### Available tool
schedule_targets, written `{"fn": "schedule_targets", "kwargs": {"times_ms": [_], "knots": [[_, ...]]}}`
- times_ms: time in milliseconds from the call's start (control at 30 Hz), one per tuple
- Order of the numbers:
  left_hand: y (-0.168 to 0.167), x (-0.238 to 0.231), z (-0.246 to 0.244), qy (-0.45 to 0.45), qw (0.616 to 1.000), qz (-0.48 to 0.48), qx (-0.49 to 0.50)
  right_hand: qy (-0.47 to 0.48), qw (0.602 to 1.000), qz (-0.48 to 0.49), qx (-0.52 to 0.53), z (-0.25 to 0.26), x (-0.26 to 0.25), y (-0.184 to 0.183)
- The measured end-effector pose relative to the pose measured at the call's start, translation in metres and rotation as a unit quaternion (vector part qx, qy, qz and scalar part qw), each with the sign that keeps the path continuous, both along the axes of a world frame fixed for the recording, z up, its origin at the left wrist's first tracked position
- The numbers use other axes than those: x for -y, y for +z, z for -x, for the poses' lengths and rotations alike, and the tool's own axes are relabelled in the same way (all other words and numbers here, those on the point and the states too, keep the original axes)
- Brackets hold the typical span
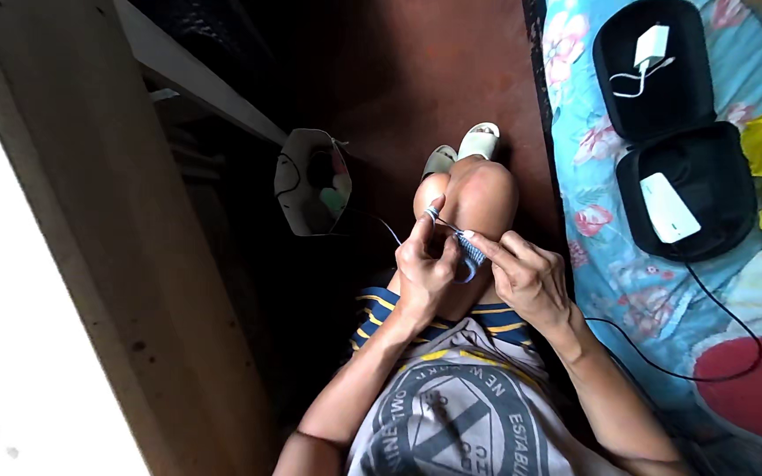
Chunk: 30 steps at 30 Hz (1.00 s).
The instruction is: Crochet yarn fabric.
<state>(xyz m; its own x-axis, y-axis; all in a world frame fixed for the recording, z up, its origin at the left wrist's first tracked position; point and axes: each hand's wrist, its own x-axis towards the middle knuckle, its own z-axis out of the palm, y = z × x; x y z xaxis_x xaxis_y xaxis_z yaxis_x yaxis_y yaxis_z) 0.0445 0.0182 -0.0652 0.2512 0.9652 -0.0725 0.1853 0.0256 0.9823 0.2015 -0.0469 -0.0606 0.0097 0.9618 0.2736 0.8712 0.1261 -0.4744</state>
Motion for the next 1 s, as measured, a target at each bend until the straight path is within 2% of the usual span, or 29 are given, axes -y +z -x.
{"fn": "schedule_targets", "kwargs": {"times_ms": [267, 533, 633, 1000], "knots": [[-0.008, 0.004, -0.004, 0.006, 0.99, -0.12, -0.069, 0.004, 0.999, 0.002, 0.046, 0.003, 0.0, 0.005], [-0.005, 0.004, -0.002, 0.004, 0.993, -0.086, -0.078, 0.02, 0.998, 0.005, 0.061, 0.0, -0.001, 0.009], [-0.007, 0.005, -0.004, 0.009, 0.99, -0.109, -0.094, 0.023, 0.997, 0.004, 0.077, 0.001, -0.002, 0.011], [-0.008, 0.009, -0.008, 0.016, 0.936, -0.28, -0.214, -0.01, 0.993, 0.047, 0.112, 0.025, 0.002, 0.015]]}}
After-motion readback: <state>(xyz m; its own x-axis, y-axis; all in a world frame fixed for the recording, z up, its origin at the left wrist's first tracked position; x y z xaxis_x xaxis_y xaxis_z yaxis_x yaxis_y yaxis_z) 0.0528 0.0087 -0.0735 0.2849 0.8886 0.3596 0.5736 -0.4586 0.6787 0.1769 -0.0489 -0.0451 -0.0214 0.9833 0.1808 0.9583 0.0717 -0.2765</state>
